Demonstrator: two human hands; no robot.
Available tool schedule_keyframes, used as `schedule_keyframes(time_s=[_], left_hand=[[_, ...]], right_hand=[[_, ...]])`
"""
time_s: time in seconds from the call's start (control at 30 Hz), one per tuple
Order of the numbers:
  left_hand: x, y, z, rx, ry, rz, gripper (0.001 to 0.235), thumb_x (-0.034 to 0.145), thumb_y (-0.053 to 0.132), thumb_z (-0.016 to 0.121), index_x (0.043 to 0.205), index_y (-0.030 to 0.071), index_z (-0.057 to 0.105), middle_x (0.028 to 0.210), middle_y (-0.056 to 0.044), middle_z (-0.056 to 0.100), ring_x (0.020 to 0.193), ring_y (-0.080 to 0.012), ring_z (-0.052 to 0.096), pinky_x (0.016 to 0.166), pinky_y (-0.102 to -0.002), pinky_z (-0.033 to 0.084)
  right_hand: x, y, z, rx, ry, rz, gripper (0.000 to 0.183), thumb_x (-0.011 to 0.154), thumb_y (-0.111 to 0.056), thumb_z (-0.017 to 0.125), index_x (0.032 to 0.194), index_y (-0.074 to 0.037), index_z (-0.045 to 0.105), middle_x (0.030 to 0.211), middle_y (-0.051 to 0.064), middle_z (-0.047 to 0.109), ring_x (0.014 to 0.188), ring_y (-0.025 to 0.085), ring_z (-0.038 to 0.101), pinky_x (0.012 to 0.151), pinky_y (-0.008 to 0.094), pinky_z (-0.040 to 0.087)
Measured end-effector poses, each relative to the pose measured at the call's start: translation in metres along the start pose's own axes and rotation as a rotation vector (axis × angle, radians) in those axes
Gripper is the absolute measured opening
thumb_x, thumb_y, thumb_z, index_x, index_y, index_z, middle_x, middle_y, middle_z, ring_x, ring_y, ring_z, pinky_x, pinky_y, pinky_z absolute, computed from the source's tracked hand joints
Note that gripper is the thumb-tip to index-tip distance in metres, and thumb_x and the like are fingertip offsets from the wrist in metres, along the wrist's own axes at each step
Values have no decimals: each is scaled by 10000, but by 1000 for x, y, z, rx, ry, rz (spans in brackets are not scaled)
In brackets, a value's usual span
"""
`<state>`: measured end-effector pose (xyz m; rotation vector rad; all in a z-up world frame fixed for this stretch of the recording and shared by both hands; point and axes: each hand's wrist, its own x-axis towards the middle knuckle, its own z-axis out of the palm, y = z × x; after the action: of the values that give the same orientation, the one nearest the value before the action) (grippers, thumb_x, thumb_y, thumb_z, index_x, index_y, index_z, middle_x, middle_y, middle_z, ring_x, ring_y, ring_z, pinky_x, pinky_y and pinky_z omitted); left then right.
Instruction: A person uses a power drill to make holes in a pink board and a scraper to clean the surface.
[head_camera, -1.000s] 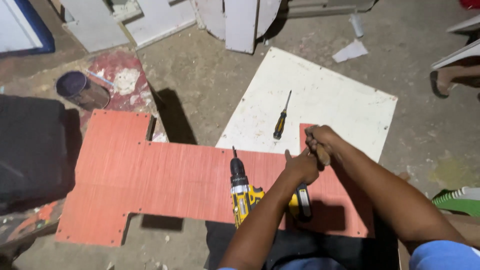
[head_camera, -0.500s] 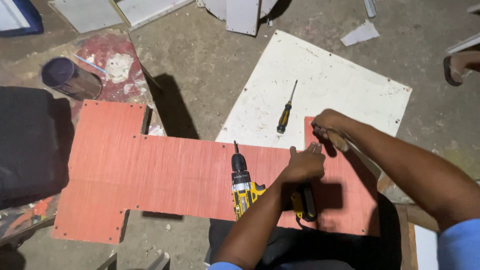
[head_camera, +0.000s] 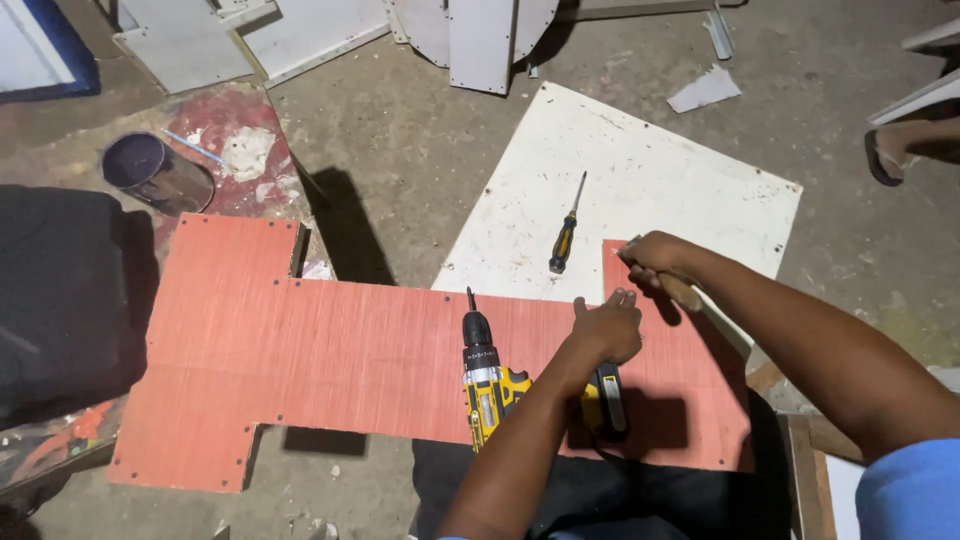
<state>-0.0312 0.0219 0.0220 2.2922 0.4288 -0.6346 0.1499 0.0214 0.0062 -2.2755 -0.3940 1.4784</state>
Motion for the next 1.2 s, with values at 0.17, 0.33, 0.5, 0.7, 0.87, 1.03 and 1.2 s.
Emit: schedule_keyframes(time_s=[0.17, 0.33, 0.5, 0.7, 0.87, 1.03, 1.2], left_hand=[[-1, 1, -6, 23, -29, 14, 536, 983, 180, 434, 1506, 82, 490, 1725, -92, 222, 1601, -269, 150, 1143, -792, 124], [-2, 6, -7, 44, -26, -6, 527, 996, 191, 443, 1510, 82, 486, 1727, -107, 205, 1603, -283, 135, 1141, -798, 118], [-4, 7, -7, 55, -23, -43, 541, 1012, 186, 397, 1543, 96, 437, 1733, -81, 172, 1609, -246, 109, 1167, -801, 43], [6, -8, -8, -81, 141, -35, 345, 1003, 293, 466, 1247, 122, 641, 1429, -154, 604, 1371, -378, 537, 1090, -694, 315], [11, 3, -22, 173, 314, -29, 357, 1035, 261, 371, 1268, 160, 621, 1511, -65, 503, 1464, -265, 410, 1149, -640, 294], [-42, 47, -46, 282, 367, -185, 445, 1028, 266, 293, 1335, 112, 576, 1583, -80, 439, 1526, -298, 312, 1190, -673, 187], [-31, -47, -46, -1003, 1045, -42, 242, 999, 267, 533, 1009, 62, 661, 988, -175, 674, 1010, -328, 684, 853, -417, 557]], right_hand=[[28, -4, 2, -339, 18, -90, 321, 1002, -204, 511, 846, 21, 678, 606, 103, 615, 497, 222, 609, 449, 351, 497], [-25, -44, -8, -1163, -54, -436, 335, 1047, -219, 441, 1261, 3, 570, 1064, 303, 735, 1062, 437, 728, 898, 509, 578], [-65, -38, -7, -877, 5, -467, 443, 1053, -306, 489, 1323, 39, 556, 1247, 336, 672, 1230, 489, 626, 1030, 583, 496], [-71, 69, -40, 446, 251, -556, 485, 1084, -225, 435, 711, 48, 581, 383, 235, 431, 369, 362, 527, 448, 451, 465], [-81, 184, 21, 90, 393, -322, 566, 944, -133, 657, 1465, 23, 500, 1064, 328, 538, 879, 448, 638, 647, 506, 573], [-144, 187, 71, -259, 442, -428, 682, 930, -203, 658, 1539, -17, 412, 1438, 252, 376, 1399, 473, 373, 1128, 566, 425], [-162, 177, 80, -413, 485, -496, 522, 983, -352, 585, 1475, -209, 490, 1505, 111, 409, 1430, 341, 401, 1171, 563, 300]])
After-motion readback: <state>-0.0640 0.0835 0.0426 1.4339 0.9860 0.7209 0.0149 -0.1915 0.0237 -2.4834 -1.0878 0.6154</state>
